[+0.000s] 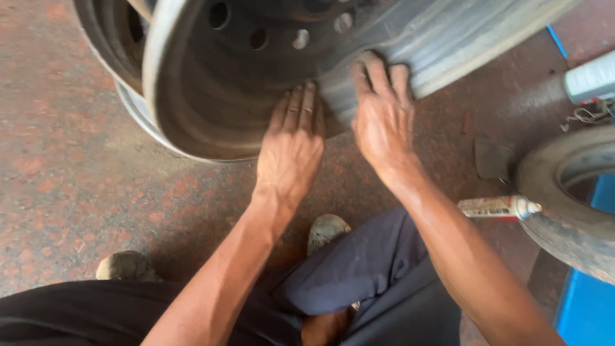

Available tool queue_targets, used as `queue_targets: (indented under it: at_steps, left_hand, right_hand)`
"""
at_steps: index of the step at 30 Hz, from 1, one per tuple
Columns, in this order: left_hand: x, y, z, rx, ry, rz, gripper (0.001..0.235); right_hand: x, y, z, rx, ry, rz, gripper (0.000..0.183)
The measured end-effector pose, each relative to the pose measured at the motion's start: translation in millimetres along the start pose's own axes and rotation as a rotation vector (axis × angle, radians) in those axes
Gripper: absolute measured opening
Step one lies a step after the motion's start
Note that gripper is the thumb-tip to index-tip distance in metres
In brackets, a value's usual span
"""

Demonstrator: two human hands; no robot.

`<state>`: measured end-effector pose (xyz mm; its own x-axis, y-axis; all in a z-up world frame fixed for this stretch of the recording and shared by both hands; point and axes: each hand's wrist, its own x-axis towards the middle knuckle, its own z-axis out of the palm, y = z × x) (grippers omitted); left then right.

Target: The person scrubs the inner surface of a metal wheel rim using a small abrasive pad. They rotate the rim periodically to access different sections and continue scrubbing the curved interior and edges.

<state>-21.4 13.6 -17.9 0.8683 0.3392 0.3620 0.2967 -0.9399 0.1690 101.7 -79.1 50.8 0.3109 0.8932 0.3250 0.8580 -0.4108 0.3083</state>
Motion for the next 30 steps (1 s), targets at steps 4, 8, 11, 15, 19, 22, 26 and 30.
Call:
queue_targets:
  at_steps: [4, 8, 11, 15, 19, 22, 26, 30]
  left_hand:
    - [8.2, -5.7, -3.8, -0.025, 0.010, -0.018, 0.058]
    - [1.9, -5.1, -2.5, -0.045, -0.022, 0.002, 0.059]
    - [7.0, -7.0, -7.1, -0.194, 0.015, -0.064, 0.059]
    - [3.2, -3.6, -5.9, -0.186, 0.005, -0.089, 0.057]
    - [8.9, -8.1, -17.6, -0.121, -0.007, -0.083, 0.060]
    - [7.4, -6.2, -10.0, -0.114, -0.013, -0.099, 0.060]
    - [9.5, -8.1, -15.2, -0.179, 0.002, -0.097, 0.065]
    - [4.0, -6.6, -12.1, -0.155, -0.005, -0.074, 0.062]
  right_hand:
    - [7.9, -9.9, -2.3, 0.045, 0.003, 0.026, 0.055]
    - [4.9, -9.7, 1.6, 0.105, 0.010, 0.046, 0.056]
    - [0.6, -18.4, 0.6, 0.081, 0.043, 0.015, 0.049]
    - [2.1, -9.7, 8.6, 0.029, -0.021, 0.062, 0.056]
    - [7.3, -12.4, 6.2, 0.055, -0.044, 0.144, 0.055]
    - [11.9, -7.9, -0.3, 0.092, -0.197, 0.206, 0.065]
    - [6.4, -11.5, -15.9, 0.028, -0.239, 0.184, 0.071]
    - [8.9, -5.5, -6.7, -0.093, -0.163, 0.119, 0.073]
